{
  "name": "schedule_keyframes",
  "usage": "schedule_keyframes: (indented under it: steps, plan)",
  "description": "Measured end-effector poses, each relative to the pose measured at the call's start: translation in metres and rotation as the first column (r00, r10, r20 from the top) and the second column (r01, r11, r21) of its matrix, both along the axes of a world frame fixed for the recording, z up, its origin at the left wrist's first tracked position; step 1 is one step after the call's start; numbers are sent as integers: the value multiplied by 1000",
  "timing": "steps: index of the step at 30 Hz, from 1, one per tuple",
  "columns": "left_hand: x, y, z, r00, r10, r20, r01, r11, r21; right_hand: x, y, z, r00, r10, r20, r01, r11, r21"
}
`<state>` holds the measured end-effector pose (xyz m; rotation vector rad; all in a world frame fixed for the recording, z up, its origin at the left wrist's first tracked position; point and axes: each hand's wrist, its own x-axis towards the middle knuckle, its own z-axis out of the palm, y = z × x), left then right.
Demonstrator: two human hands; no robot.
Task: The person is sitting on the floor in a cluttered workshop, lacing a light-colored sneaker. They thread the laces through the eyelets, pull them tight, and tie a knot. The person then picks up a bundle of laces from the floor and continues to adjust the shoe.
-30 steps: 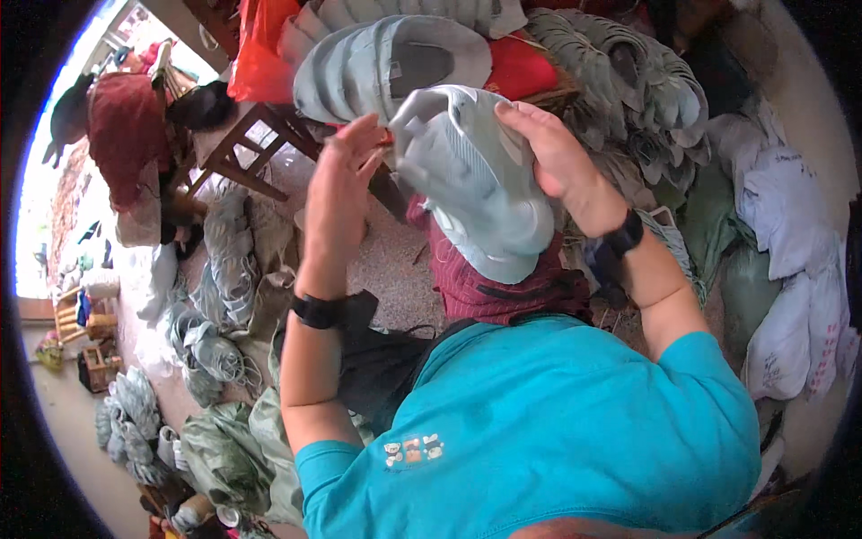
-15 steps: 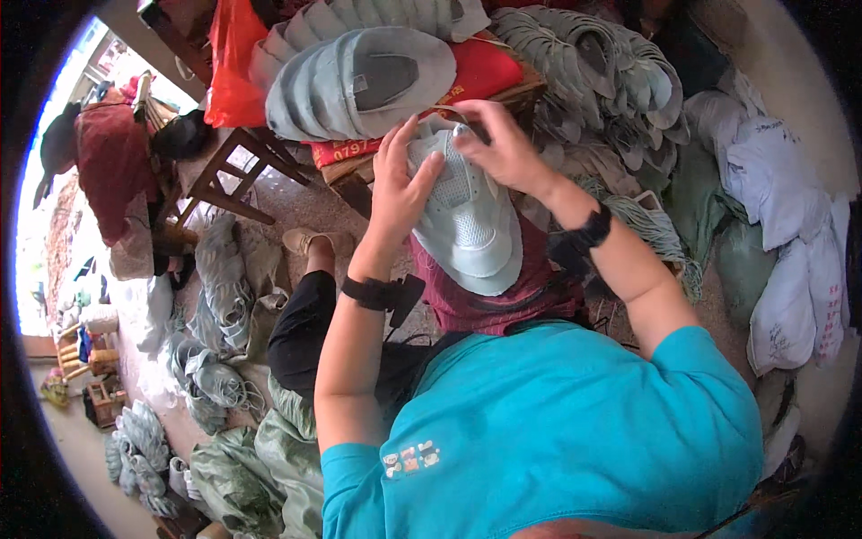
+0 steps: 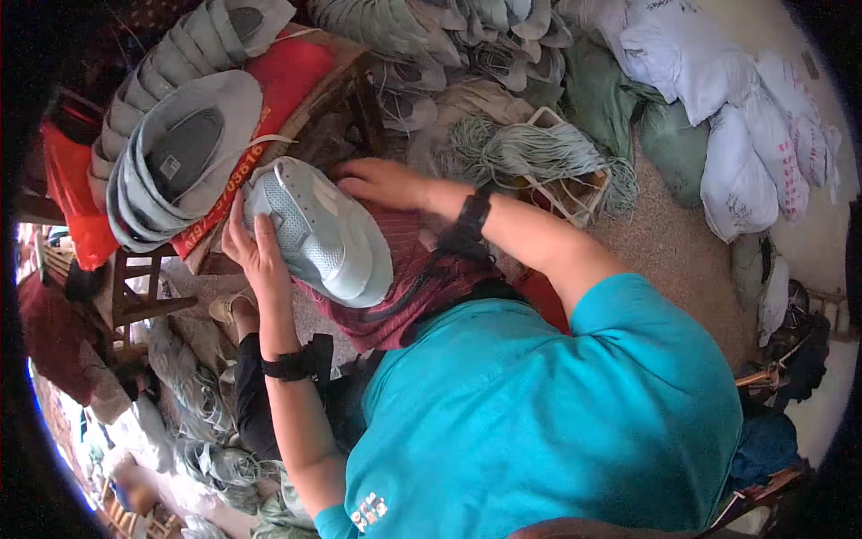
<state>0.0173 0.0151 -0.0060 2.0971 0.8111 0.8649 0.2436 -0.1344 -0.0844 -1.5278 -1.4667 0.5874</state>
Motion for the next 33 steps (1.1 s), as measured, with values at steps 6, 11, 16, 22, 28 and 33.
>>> schedule_keyframes:
  steps: [6,11,16,22,28,33]
  plan:
    - [2,-4,6,995,57,-86,-50,996,81,110,-138,-119,607,-375,701,760,533,-373]
    - [1,-8,6,997,48,-61,-44,997,58,157,-198,-145,388,-163,907,843,460,-278]
    - [0,-6,5,998,41,-53,-37,997,63,173,-187,-134,435,-48,899,821,431,-374]
    - [0,-5,1,999,40,-7,-40,996,76,184,-180,-123,555,-214,804,813,344,-470]
    - [0,-8,-2,997,54,56,-54,999,2,183,-179,-121,619,-131,774,773,277,-571]
    - [0,-9,-5,993,39,109,-41,999,11,175,-179,-125,541,-64,838,804,331,-494]
